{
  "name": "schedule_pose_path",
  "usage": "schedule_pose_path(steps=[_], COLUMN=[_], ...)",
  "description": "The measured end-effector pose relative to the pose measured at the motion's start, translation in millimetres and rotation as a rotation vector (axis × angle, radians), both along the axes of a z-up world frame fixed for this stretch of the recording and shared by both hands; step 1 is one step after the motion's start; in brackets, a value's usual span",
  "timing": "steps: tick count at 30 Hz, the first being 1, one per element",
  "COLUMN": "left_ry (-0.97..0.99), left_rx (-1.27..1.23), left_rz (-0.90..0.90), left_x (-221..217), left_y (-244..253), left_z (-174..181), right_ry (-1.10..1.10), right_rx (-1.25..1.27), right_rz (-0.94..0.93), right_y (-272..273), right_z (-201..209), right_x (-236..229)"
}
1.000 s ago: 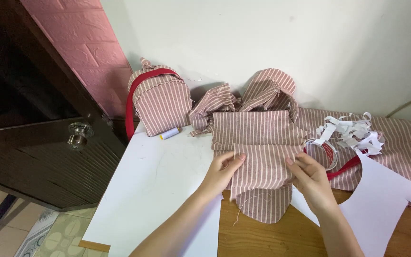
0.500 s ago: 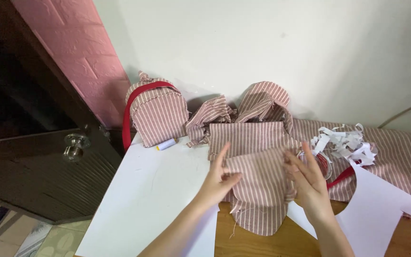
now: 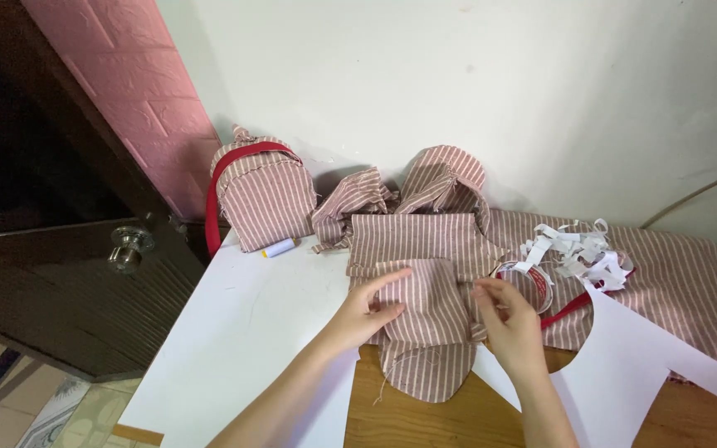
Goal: Preparing and aligning striped fabric pieces on a workshop table for a sewing project, including folding and smoothing the material.
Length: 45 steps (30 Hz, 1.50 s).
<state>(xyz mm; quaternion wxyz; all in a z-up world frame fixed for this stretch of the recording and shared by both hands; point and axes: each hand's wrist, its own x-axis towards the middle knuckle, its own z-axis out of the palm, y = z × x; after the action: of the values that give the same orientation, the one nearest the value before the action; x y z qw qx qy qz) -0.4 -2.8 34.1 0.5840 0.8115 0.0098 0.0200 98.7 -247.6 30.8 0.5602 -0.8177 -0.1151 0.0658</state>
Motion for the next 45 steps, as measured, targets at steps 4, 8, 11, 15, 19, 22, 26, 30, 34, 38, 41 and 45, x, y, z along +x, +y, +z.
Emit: schedule_pose_path(steps=[4,8,11,15,19,22,26,30,34,38,41,45], left_ry=[-0.024,-0.108,-0.119,-0.122,-0.121,-0.202,-0.186,-0.376,-0.341,-0.157,-0.082,0.083], left_rx=[-0.057,-0.04,-0.036,0.064,0.096,0.115,0.127,-0.005,0.008,0.054,0.139,0.067], left_rz=[-0.032,-0.114,-0.148,-0.155,-0.181,-0.232,-0.245,-0.195,-0.134,-0.062,-0.017,0.141], left_x=[-4,-9,-15,-14,-4,-3,-3,-8,1,4,3,8], left_y=[-13,-24,-31,-35,-36,-44,-53,-57,-42,-33,-32,-24], left_z=[18,26,33,41,46,57,73,67,44,32,33,15], right_ry=[0.008,0.088,0.153,0.197,0.216,0.306,0.268,0.038,-0.044,-0.009,0.032,-0.04], right_rx=[0.087,0.264,0.375,0.42,0.324,0.326,0.525,0.73,0.855,0.725,0.576,0.441], right_rz=[0.013,0.01,0.006,0.008,0.008,0.057,0.138,0.117,0.063,0.021,0.024,0.044], right_y=[-1,-4,-9,-11,-10,-10,-17,-21,-23,-22,-20,-16], right_z=[11,33,44,45,49,52,23,-4,-17,-2,12,22], right_x=[-4,-14,-19,-20,-21,-23,-6,2,13,5,-3,-9])
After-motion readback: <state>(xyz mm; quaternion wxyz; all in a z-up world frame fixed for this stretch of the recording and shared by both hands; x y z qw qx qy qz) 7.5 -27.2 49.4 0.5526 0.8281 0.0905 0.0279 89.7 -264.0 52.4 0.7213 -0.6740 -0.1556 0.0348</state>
